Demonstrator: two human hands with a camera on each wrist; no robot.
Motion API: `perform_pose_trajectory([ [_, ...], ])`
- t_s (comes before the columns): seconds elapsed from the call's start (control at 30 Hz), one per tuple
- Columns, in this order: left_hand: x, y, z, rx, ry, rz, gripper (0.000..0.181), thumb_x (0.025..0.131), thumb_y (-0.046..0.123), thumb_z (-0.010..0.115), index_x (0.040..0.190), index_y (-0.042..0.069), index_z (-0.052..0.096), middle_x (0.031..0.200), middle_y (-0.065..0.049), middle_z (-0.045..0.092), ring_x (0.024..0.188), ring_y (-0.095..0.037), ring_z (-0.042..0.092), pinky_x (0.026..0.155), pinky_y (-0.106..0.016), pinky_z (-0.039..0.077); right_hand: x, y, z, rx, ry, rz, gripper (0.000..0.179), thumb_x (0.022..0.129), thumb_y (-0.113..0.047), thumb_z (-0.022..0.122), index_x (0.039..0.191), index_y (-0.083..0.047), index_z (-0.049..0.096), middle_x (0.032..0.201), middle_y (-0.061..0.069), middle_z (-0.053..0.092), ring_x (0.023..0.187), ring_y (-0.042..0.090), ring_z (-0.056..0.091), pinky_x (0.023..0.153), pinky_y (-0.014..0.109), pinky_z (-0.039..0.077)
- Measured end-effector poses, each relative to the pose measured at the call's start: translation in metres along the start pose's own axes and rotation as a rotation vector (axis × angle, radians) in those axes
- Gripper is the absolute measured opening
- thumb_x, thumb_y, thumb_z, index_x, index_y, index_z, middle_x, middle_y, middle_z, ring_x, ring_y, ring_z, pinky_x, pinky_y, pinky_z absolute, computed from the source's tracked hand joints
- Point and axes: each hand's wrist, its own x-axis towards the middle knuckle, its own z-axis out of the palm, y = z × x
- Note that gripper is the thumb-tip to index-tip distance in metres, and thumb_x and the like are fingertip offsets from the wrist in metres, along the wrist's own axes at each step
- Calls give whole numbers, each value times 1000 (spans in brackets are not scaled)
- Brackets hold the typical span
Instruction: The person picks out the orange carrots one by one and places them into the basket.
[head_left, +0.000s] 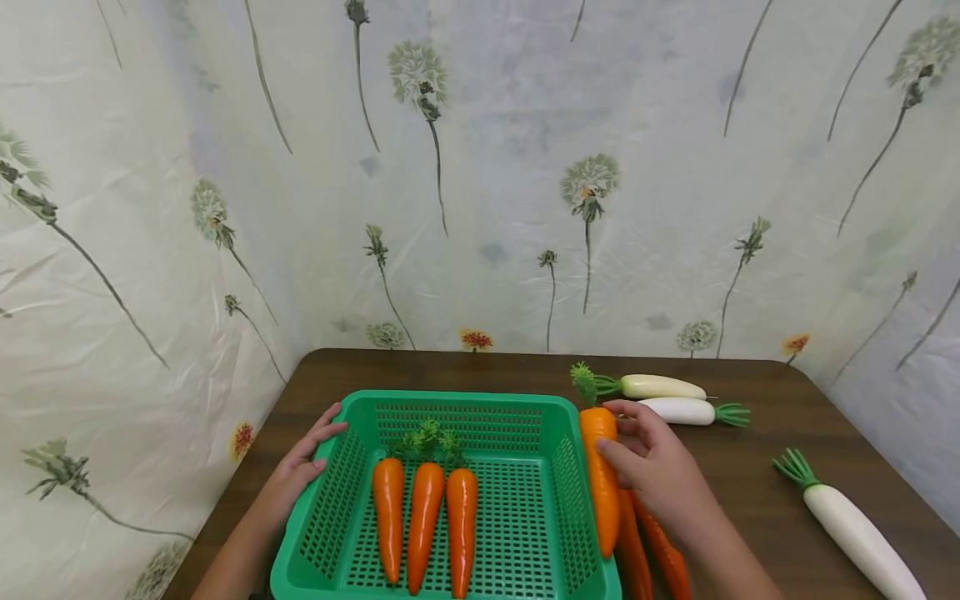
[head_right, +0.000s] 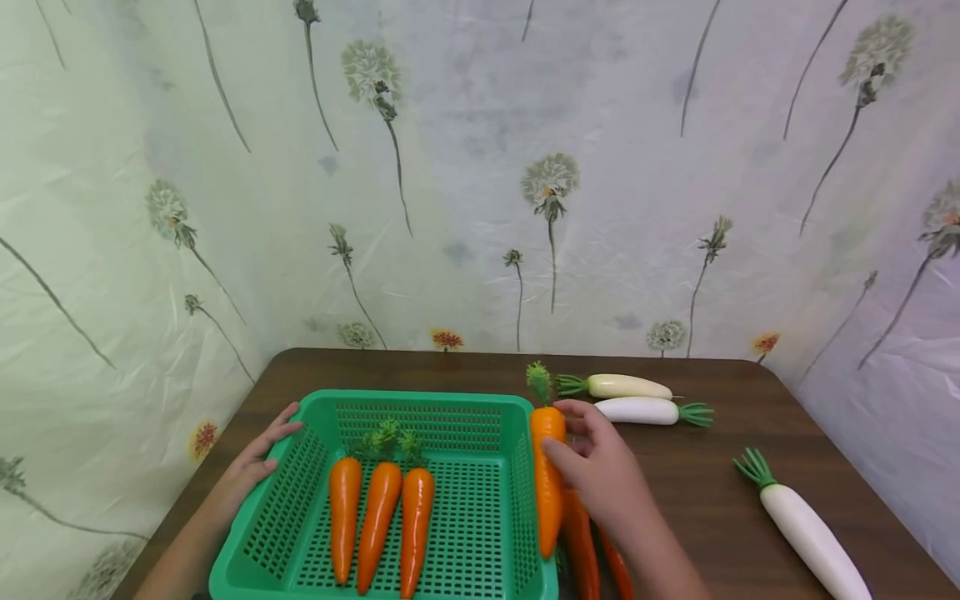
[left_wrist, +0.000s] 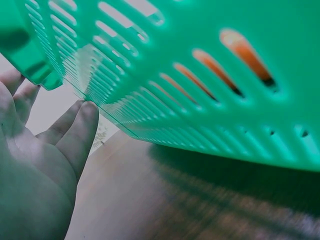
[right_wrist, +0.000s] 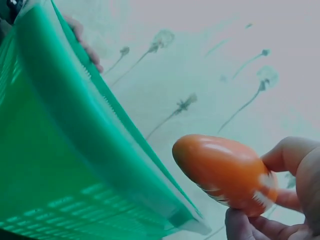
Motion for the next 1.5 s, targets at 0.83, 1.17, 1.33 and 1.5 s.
perform_pose_trajectory([
  [0.83,-1,-2,-1,-14,-6,-8,44,108,-2,31,148,-19,35,176,0,16,154,6,19,113,-12,30,14,-31,20,-84,-178,6,54,98,-29,73,145,-19,49,143,16,50,105,26,64,77,41,58],
  [1.17,-1,-2,0,-4,0,-23,44,108,-1,32,148,-19,35,175,6,18,152,9,21,111,-12,33,23,-39,28,-129,-223,34,53,96,-29,76,142,-17,51,138,17,55,94,25,69,75,42,61],
  [1.33,0,-2,-1,3,1,-24,44,108,0,32,148,-19,36,175,6,18,153,8,21,111,-12,33,27,-45,31,-137,-220,21,51,96,-28,76,140,-16,52,135,19,55,91,27,69,73,44,61],
  [1.5,0,-2,1,-4,4,-21,44,108,-1,32,148,-19,35,176,4,18,153,8,21,111,-12,33,29,-50,35,-161,-216,26,51,96,-29,76,139,-18,53,135,19,54,90,25,71,74,43,62],
])
